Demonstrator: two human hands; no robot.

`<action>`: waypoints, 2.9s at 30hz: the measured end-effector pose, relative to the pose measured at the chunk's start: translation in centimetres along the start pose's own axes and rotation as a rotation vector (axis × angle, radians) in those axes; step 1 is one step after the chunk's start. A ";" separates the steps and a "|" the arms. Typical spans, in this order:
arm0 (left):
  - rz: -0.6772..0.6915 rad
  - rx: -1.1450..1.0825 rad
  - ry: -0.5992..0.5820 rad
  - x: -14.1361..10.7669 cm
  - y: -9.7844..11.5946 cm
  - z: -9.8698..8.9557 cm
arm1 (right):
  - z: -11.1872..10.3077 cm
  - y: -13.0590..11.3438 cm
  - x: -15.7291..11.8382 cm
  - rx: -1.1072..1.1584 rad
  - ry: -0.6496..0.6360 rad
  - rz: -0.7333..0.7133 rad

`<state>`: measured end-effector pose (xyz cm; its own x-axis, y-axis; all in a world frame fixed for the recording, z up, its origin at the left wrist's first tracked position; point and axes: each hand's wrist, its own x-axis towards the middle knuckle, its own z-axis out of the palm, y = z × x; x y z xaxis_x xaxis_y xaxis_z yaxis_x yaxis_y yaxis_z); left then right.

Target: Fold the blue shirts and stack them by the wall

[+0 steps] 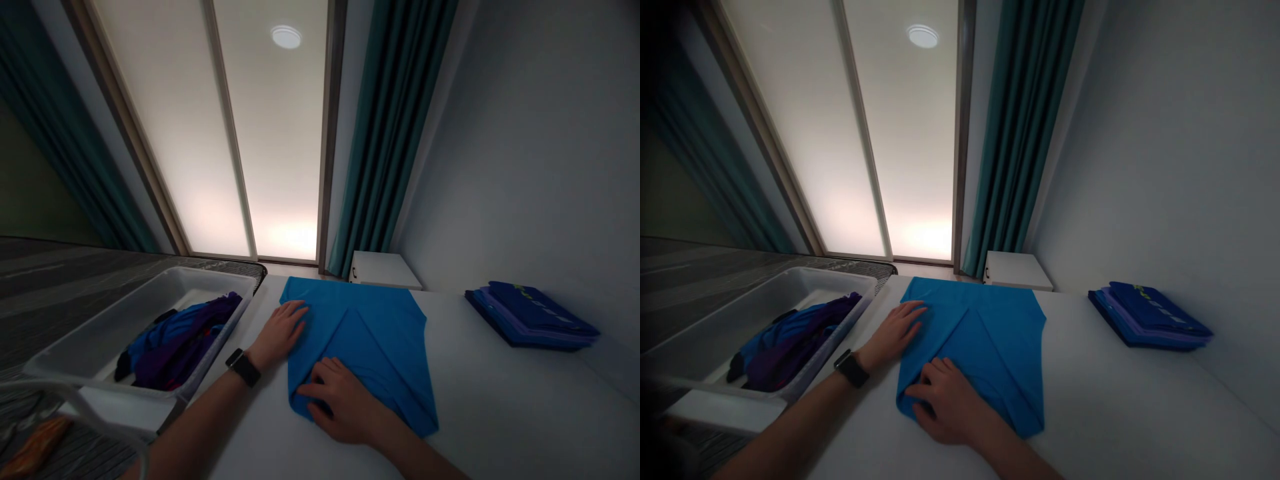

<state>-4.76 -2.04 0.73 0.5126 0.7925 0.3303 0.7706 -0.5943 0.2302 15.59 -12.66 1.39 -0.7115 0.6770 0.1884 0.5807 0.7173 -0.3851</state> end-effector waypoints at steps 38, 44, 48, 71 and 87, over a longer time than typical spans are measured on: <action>0.249 0.064 -0.268 -7.9 2.2 -1.9 | -0.2 3.9 -0.5 -0.123 -0.047 0.414; 0.246 0.101 -0.269 -7.9 2.2 -1.8 | -0.8 3.1 0.2 -0.086 -0.058 0.327; 0.302 0.077 -0.293 -8.0 2.2 -2.3 | -0.5 3.4 1.0 -0.064 -0.136 0.302; -0.043 -0.036 -0.004 -5.4 -0.3 -0.5 | 0.2 8.2 6.2 -0.196 -0.102 0.477; -0.125 0.151 -0.057 -0.2 -2.3 3.0 | -0.4 10.9 13.7 -0.214 0.026 0.414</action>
<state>-5.47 -0.46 -2.60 0.4266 0.8678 0.2547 0.8755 -0.4669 0.1245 12.33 4.51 0.16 -0.3937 0.9156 0.0819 0.8842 0.4016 -0.2385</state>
